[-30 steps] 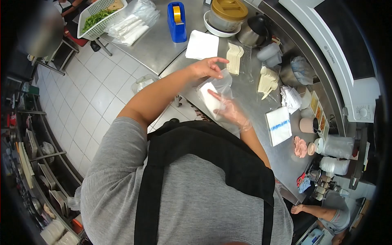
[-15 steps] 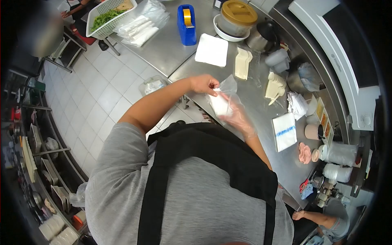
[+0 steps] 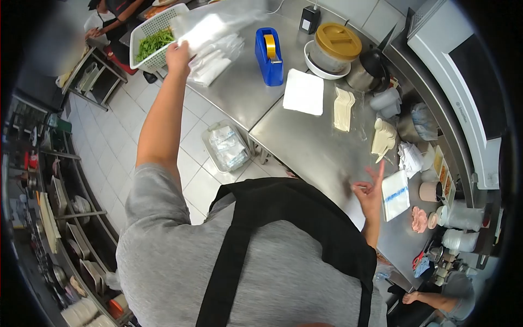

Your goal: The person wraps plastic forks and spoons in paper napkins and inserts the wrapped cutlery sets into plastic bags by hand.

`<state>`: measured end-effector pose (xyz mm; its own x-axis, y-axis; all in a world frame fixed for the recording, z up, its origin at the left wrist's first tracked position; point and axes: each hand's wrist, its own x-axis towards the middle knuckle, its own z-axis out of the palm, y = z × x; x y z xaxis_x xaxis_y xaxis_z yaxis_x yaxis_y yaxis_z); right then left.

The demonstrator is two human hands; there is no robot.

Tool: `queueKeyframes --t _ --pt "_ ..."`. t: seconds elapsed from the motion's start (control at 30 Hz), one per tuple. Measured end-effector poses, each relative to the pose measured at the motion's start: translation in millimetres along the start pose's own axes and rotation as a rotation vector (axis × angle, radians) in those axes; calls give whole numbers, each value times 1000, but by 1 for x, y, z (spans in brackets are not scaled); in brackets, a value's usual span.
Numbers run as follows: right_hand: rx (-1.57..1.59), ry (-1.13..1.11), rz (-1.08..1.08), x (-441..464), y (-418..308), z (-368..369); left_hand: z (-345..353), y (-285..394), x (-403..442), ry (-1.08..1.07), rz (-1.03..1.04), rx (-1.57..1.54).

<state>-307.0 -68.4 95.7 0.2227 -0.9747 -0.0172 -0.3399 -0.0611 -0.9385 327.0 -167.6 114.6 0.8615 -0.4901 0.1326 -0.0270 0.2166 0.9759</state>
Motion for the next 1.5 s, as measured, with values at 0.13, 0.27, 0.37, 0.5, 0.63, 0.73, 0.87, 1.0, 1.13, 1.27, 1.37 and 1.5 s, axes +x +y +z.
queueKeyframes --t 0.13,0.27,0.37,0.5,0.63,0.73,0.87,1.0,1.13,1.27,1.37,1.5 --pt "27 55 8 -4 32 40 -29 -73 90 216 -126 151" --pt "-12 190 -36 -2 43 58 -2 -36 43 427 -215 355" --pt "-22 259 -55 0 47 61 9 -34 17 424 264 1059" --pt "-120 337 -53 2 53 68 12 -34 24 -4 506 1355" --pt "-133 407 -63 4 67 73 15 -39 42 -130 421 1320" --pt "-167 445 -75 6 70 75 14 -49 58 -206 354 1283" --pt "-223 477 -65 6 75 75 17 -48 50 -500 524 1271" --pt "-273 492 -66 6 72 76 27 -34 55 -593 749 1132" --pt "-313 496 -65 8 68 76 23 -38 65 -746 786 1123" --pt "-326 489 -99 8 67 76 34 -42 65 -656 500 887" --pt "-291 503 -59 8 70 76 37 -28 58 -440 659 887" --pt "-311 511 -36 8 69 76 4 -48 94 -613 669 887"
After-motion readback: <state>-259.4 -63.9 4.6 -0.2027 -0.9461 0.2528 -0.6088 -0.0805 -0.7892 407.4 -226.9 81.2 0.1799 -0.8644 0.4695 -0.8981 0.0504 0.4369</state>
